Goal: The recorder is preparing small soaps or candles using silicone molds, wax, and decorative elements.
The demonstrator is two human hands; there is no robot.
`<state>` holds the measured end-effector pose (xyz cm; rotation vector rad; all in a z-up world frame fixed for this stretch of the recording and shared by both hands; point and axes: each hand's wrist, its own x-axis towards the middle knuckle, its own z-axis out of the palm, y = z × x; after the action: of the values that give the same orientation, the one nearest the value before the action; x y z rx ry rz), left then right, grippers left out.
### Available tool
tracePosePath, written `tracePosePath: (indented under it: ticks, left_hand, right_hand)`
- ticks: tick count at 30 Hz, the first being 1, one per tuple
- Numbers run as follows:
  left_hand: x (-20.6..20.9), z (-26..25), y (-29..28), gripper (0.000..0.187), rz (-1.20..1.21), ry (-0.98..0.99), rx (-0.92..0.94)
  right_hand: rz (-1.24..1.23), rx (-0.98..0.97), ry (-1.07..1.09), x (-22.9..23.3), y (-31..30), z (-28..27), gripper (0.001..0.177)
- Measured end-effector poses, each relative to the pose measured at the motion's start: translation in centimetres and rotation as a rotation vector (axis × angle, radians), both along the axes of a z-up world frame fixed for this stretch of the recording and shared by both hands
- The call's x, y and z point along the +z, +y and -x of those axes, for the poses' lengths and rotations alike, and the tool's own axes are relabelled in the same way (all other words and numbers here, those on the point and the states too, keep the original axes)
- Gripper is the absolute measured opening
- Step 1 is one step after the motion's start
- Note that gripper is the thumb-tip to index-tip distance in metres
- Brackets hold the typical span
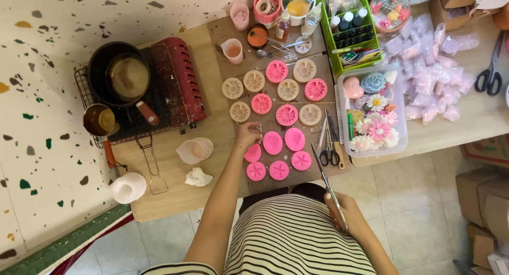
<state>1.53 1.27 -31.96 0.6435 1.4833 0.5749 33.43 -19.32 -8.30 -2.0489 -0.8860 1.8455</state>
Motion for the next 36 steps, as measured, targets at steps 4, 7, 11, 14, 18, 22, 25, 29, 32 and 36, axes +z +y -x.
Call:
tracePosePath:
  ticks: [4, 7, 11, 14, 18, 22, 25, 29, 32, 36]
  left_hand:
    - [2.5, 0.8, -1.0, 0.041, -0.021, 0.144, 0.012]
    - [7.2, -0.4, 1.9, 0.038, -0.094, 0.076, 0.039]
    - [12.6, -2.4, 12.2, 0.036, -0.472, -0.007, 0.021]
    - [12.4, -3.5, 22.2, 0.034, -0.606, -0.094, 0.124]
    - [7.7, -4.4, 33.9, 0.025, -0.668, -0.204, 0.34]
    - [7.7, -6.1, 38.0, 0.02, -0.714, 0.353, 0.308]
    - [6.3, -6.9, 38.4, 0.017, -0.77, 0.5, 0.249]
    - [8.4, -7.8, 36.8, 0.018, -0.745, 0.571, 0.146]
    - [9.8, -8.1, 36.1, 0.025, -0.729, 0.54, 0.093]
    - [8.6, -7.1, 36.1, 0.017, -0.931, 0.751, 0.117]
  right_hand:
    - [0.035, -0.052, 0.018, 0.1, 0.2, -0.2, 0.054]
    - [0.05, -0.059, 0.002, -2.5, 0.0, -1.3, 0.053]
    - [0.047, -0.082, 0.034, -4.4, 2.3, -3.0, 0.055]
    - [-0.005, -0.105, 0.059, -4.6, 4.3, -4.0, 0.056]
    - [-0.012, -0.271, 0.1, -4.4, 7.3, -4.9, 0.047]
    - [-0.008, -0.389, 0.083, -9.6, 4.8, -8.2, 0.053]
    - [-0.044, -0.339, 0.068, -13.4, 3.1, -10.6, 0.057]
    - [0.012, -0.298, 0.037, -13.6, 3.9, -10.9, 0.059]
    - [0.051, -0.27, 0.033, -13.0, 4.3, -10.0, 0.058]
    - [0.021, -0.306, 0.09, -16.0, 2.9, -9.6, 0.056]
